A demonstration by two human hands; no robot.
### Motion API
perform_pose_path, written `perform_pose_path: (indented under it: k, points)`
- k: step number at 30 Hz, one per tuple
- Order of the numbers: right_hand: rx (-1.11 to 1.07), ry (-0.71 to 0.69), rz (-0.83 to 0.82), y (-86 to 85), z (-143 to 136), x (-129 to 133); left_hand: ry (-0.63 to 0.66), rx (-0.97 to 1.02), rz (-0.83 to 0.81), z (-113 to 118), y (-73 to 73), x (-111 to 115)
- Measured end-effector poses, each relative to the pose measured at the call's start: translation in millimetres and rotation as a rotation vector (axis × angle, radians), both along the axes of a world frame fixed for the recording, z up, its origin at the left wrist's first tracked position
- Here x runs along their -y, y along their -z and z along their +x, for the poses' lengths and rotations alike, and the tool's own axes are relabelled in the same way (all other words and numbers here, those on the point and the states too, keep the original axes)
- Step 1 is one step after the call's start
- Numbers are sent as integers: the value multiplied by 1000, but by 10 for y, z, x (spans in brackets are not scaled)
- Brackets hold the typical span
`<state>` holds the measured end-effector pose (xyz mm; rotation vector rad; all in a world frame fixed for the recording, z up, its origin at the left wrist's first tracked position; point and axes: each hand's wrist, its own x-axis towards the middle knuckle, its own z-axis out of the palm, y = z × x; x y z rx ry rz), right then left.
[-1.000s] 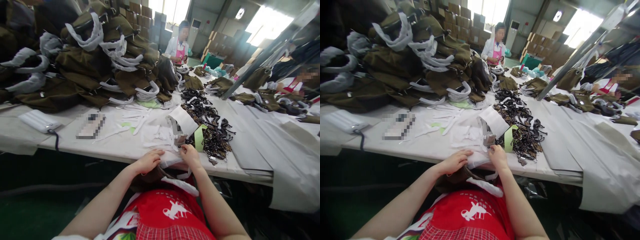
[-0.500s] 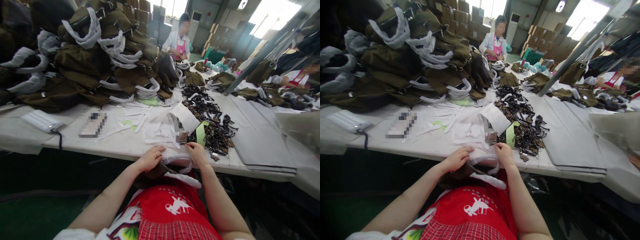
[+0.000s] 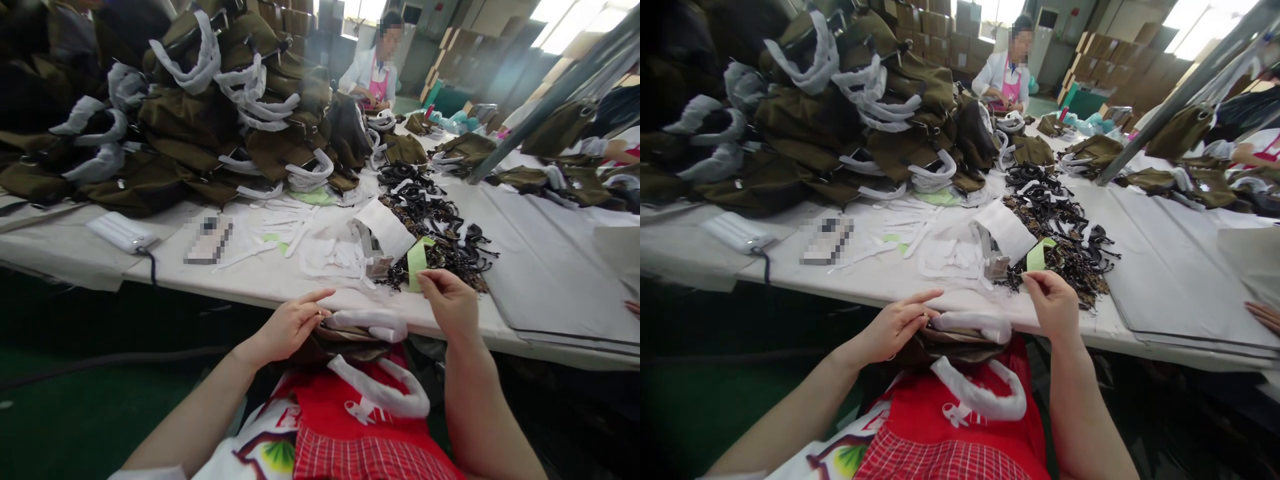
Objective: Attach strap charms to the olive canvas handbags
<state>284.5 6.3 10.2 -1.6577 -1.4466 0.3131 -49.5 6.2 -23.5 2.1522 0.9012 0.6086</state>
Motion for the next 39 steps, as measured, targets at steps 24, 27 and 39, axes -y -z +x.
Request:
perform_pose_path:
  k: [24,27,39]
  points:
    - [405,-790,-150,36,-1383,-157,-153,-16,-78,-434,11,244]
    - [333,-857,-407,119,-1670,-125,-138,-13,-59,-410,-22,272]
    - [212,-440,288,-161,-1558,315,-621,85,-54,-486,290,309]
